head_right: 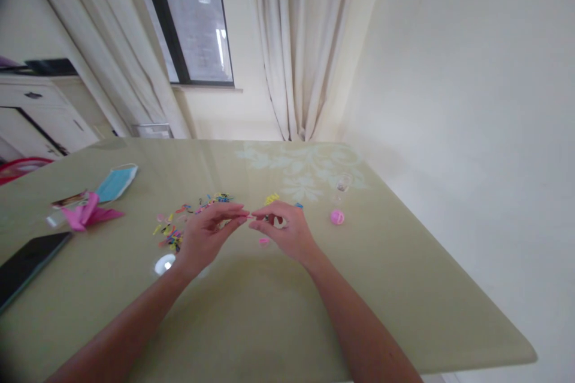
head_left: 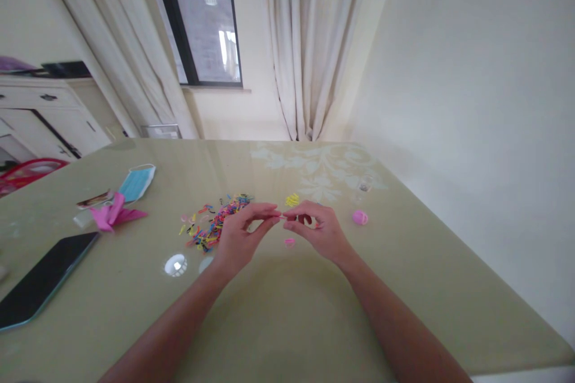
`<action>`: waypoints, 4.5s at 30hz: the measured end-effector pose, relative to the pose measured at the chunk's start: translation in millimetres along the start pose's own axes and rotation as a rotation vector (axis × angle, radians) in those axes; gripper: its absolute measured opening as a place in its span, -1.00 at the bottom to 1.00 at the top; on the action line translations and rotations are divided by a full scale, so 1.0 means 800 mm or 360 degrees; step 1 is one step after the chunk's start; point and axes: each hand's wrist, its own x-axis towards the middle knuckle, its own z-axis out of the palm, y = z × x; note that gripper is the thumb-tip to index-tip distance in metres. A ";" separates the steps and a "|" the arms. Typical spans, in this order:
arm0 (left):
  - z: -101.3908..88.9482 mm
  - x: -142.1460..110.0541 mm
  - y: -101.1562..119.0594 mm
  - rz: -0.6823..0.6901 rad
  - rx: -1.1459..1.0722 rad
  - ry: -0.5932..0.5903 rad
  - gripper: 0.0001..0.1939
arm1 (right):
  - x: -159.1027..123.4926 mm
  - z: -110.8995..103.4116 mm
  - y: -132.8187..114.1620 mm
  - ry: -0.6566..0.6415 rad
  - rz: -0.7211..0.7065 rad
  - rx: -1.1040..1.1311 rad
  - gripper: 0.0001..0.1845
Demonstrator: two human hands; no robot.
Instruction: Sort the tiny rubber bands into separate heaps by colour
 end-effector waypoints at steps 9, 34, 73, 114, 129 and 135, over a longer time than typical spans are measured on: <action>-0.022 0.048 0.016 -0.0033 0.0365 -0.0804 -0.84 | 0.006 -0.017 0.004 -0.0159 0.0206 -0.0014 -0.77; -0.046 0.088 -0.035 -0.0377 0.1732 -0.1459 -0.79 | -0.005 -0.020 0.038 -0.0693 0.0387 -0.0431 -0.68; -0.059 0.122 0.024 -0.0204 0.0628 -0.1152 -0.76 | -0.003 -0.013 0.014 0.0297 0.0258 -0.0248 -0.78; -0.033 0.110 0.042 -0.0456 -0.0451 -0.0979 -0.80 | -0.006 -0.001 -0.012 0.0348 -0.0059 -0.0142 -0.84; -0.016 0.102 0.036 -0.0539 -0.0516 -0.1079 -0.79 | -0.009 0.005 -0.022 0.0502 -0.0149 -0.0151 -0.87; -0.014 0.104 0.024 -0.0504 -0.0400 -0.1115 -0.73 | -0.008 0.007 -0.016 0.0512 -0.0116 -0.0274 -0.91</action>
